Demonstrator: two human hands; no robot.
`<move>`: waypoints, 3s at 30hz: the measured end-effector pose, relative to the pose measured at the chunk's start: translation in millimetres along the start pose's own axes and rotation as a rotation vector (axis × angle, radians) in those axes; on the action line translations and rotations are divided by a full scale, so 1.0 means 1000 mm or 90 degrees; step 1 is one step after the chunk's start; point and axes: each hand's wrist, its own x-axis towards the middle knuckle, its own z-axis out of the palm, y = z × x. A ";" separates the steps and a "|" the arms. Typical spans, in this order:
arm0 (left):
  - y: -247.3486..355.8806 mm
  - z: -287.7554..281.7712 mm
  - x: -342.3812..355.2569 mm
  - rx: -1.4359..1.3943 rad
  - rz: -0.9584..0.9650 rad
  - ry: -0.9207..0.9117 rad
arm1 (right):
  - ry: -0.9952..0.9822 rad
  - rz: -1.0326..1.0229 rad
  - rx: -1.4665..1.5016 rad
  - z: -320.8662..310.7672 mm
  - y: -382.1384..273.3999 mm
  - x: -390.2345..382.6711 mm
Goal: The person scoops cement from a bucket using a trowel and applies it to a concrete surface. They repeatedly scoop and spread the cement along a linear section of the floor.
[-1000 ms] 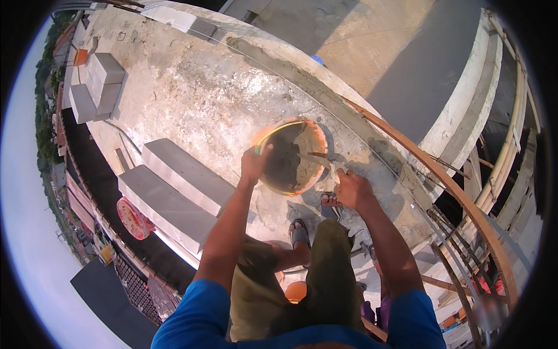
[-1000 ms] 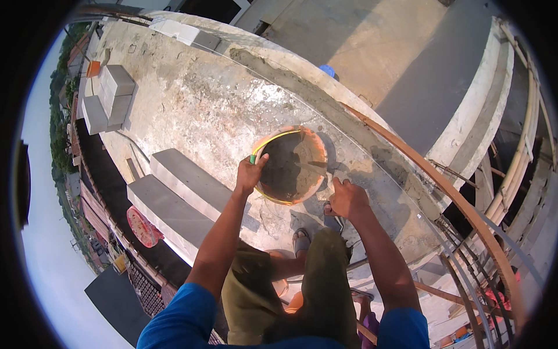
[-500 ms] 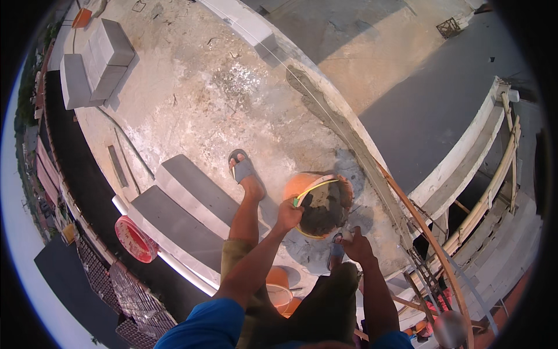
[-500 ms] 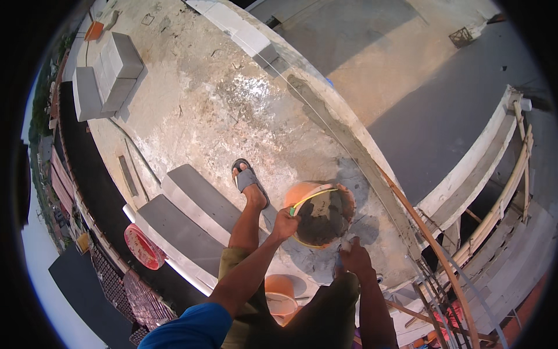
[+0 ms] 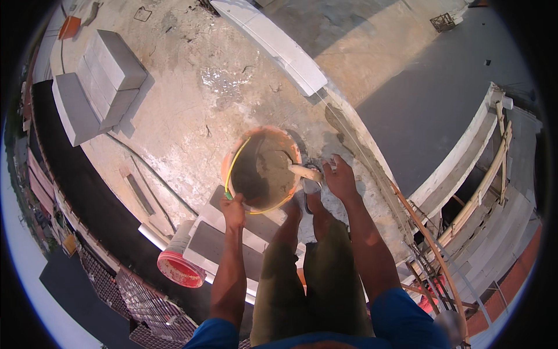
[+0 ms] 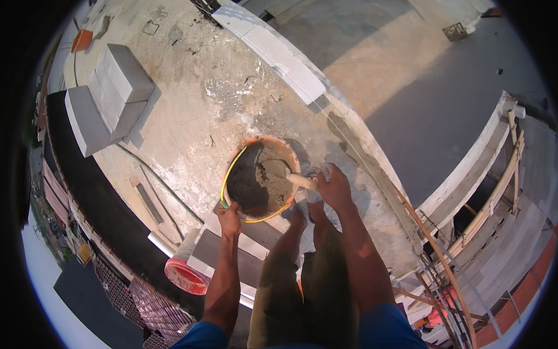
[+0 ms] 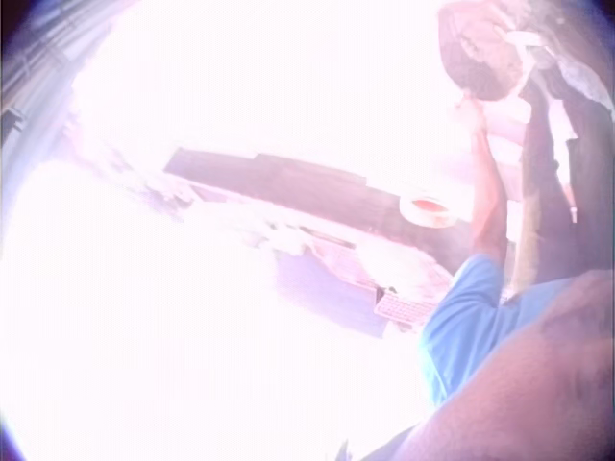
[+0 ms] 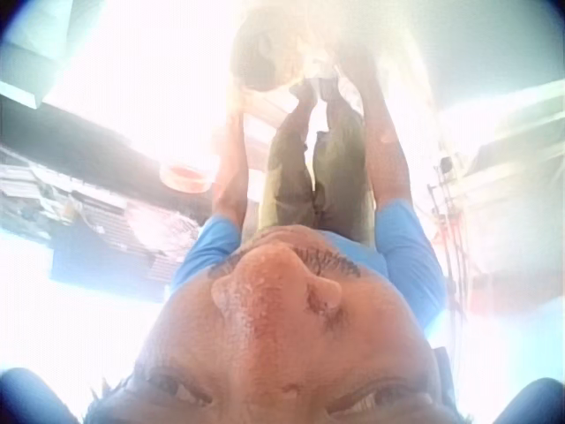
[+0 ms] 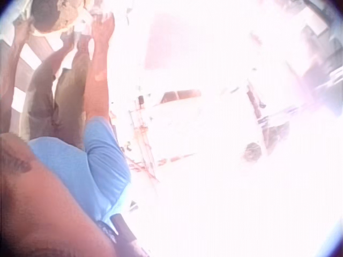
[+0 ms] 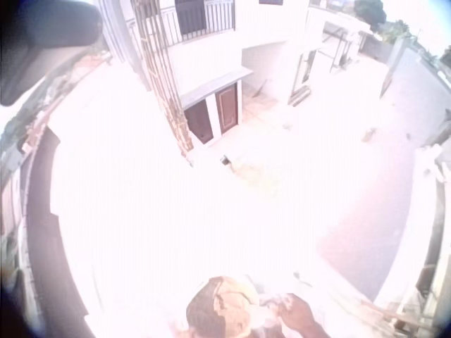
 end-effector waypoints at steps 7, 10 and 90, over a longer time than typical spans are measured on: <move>0.117 -0.047 0.193 -0.157 0.086 0.152 | 0.043 -0.250 -0.287 0.098 -0.067 0.228; 0.140 -0.106 0.255 -0.002 0.085 0.117 | 0.101 -0.250 -0.336 0.125 -0.111 0.260; 0.337 0.123 0.409 0.477 0.119 -0.521 | 0.155 0.054 -0.293 0.182 -0.159 0.231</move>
